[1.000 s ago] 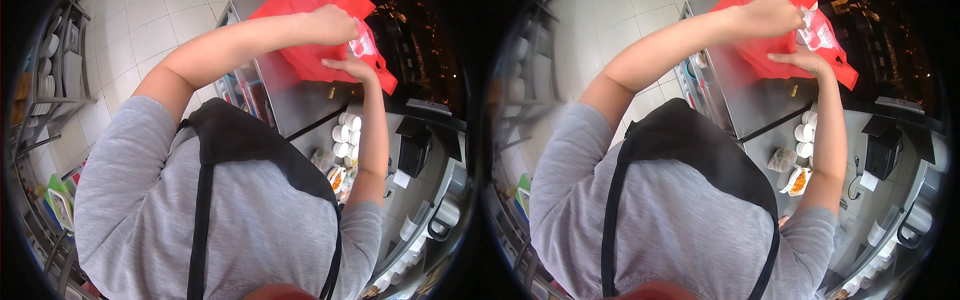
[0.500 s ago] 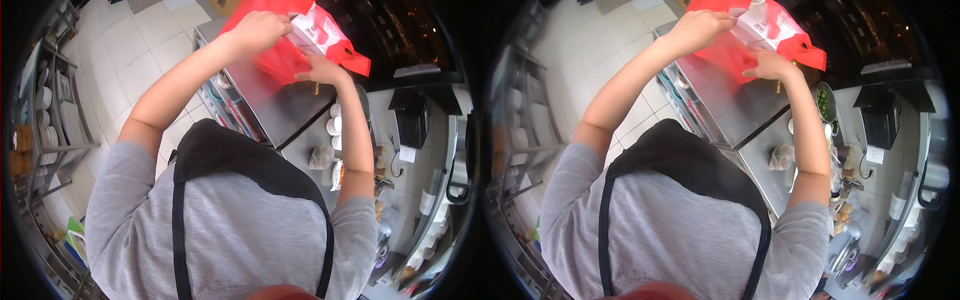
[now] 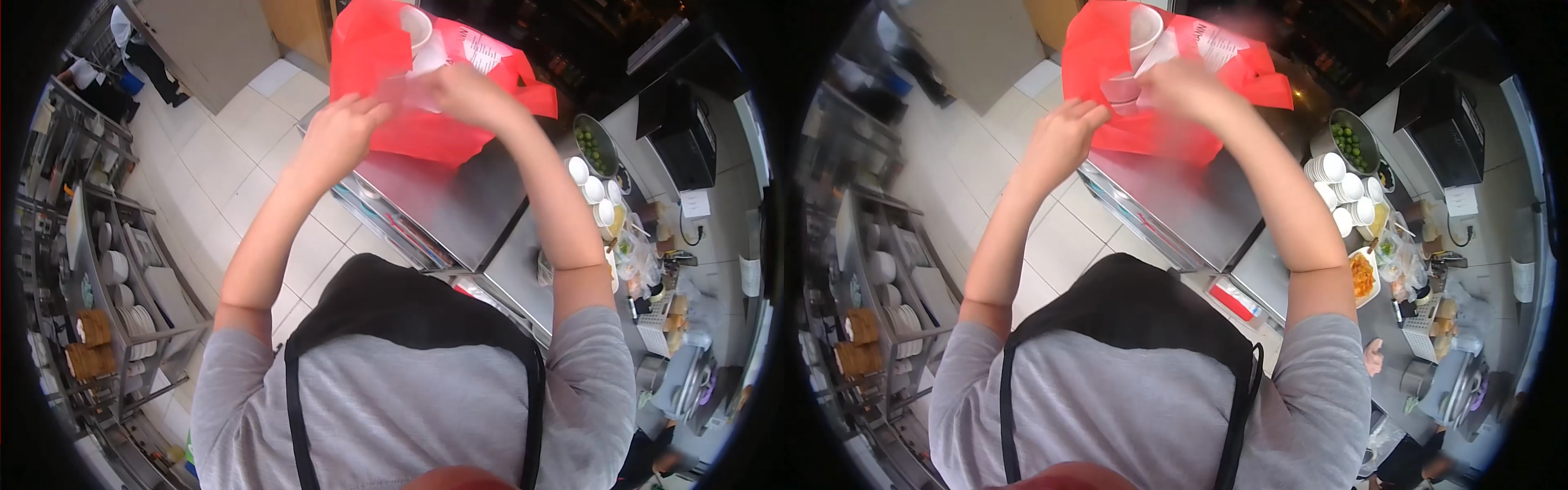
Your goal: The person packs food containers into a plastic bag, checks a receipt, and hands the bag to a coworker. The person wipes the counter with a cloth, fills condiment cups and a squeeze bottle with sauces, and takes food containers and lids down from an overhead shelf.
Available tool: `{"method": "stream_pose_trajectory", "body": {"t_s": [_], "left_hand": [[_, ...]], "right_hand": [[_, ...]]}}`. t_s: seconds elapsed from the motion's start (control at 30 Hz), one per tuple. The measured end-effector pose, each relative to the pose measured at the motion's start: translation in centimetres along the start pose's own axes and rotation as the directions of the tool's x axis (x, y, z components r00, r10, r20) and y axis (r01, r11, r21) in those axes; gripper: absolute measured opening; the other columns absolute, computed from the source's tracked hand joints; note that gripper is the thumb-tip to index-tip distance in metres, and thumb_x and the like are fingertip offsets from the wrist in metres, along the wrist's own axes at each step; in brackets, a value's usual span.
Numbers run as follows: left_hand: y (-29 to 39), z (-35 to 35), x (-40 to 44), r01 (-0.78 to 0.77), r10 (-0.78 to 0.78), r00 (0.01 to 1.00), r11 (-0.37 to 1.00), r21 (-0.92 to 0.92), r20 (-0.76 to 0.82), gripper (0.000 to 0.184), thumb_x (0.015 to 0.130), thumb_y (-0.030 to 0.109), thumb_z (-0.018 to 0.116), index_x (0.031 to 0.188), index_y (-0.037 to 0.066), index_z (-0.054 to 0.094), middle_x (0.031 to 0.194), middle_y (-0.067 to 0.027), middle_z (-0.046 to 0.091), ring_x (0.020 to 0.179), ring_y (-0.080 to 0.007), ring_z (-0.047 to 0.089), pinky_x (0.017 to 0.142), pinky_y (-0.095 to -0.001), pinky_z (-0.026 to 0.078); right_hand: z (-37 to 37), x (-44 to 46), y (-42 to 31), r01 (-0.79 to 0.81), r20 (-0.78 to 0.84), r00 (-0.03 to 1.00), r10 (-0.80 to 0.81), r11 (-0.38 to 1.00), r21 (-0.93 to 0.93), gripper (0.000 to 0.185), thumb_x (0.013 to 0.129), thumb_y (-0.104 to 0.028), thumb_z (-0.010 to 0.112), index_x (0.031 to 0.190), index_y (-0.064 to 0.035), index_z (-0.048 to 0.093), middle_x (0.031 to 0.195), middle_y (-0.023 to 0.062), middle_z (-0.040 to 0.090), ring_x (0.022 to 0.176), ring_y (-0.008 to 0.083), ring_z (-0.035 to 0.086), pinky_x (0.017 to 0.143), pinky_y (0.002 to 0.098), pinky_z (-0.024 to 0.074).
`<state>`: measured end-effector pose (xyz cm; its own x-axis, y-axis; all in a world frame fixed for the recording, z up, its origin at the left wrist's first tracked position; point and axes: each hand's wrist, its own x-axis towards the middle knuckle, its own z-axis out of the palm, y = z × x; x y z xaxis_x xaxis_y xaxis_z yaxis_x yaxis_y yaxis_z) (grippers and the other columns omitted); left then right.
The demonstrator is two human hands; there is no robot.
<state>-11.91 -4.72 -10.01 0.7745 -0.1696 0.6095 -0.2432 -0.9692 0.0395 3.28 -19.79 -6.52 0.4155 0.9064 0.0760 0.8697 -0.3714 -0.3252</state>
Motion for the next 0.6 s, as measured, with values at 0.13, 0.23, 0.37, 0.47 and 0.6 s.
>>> {"method": "stream_pose_trajectory", "body": {"t_s": [0.13,0.23,0.37,0.47,0.6], "left_hand": [[0.5,0.0,0.0,0.034,-0.034,0.998,0.999,0.004,0.052,0.017,0.066,-0.005,0.054,0.08,0.005,0.055,0.07,-0.0062,0.053,0.067,-0.0242,0.052,0.058,-0.0361,0.046],[0.6,0.6,-0.4,0.069,-0.07,0.995,0.998,0.012,0.075,0.019,0.065,-0.005,0.056,0.081,0.005,0.056,0.071,-0.0053,0.054,0.066,-0.0236,0.052,0.058,-0.0358,0.046],[0.4,1.7,-0.4,0.068,-0.068,0.996,0.998,-0.009,0.052,0.017,0.067,-0.005,0.056,0.081,0.005,0.057,0.072,-0.0049,0.054,0.066,-0.0236,0.052,0.057,-0.0355,0.046],[0.1,1.8,-0.2,0.071,-0.071,0.997,0.997,-0.027,0.024,0.014,0.07,-0.004,0.056,0.081,0.005,0.058,0.073,-0.005,0.055,0.066,-0.0237,0.053,0.057,-0.0355,0.046],[0.4,1.7,0.1,0.096,-0.094,0.994,0.995,-0.018,0.062,0.012,0.071,-0.004,0.056,0.08,0.004,0.058,0.073,-0.0058,0.055,0.068,-0.0244,0.054,0.058,-0.0361,0.046]], "right_hand": [[3.0,1.0,-0.9,-0.006,0.068,0.997,0.02,0.981,-0.195,0.02,0.074,-0.007,0.049,0.082,-0.003,0.067,0.086,0.0172,0.065,0.082,0.0305,0.063,0.07,0.0414,0.0501],[6.3,1.7,1.3,0.056,0.009,0.998,-0.055,0.985,-0.16,0.019,0.074,-0.008,0.048,0.078,-0.0021,0.066,0.084,0.0172,0.065,0.082,0.0309,0.063,0.068,0.0419,0.0504],[7.9,2.4,2.8,0.096,0.036,0.995,-0.09,0.955,-0.28,0.018,0.073,-0.007,0.048,0.075,-0.0012,0.065,0.083,0.0178,0.064,0.08,0.0316,0.062,0.067,0.0424,0.0502],[7.6,2.6,2.9,0.066,-0.069,0.995,-0.075,0.989,-0.129,0.018,0.073,-0.006,0.047,0.074,-0.0006,0.065,0.082,0.0188,0.064,0.078,0.0321,0.062,0.067,0.0428,0.05],[9.1,3.5,3.8,0.053,-0.076,0.995,-0.062,0.992,-0.113,0.017,0.071,-0.004,0.047,0.072,0.0012,0.063,0.078,0.0199,0.063,0.076,0.0328,0.063,0.066,0.0437,0.0496]]}}
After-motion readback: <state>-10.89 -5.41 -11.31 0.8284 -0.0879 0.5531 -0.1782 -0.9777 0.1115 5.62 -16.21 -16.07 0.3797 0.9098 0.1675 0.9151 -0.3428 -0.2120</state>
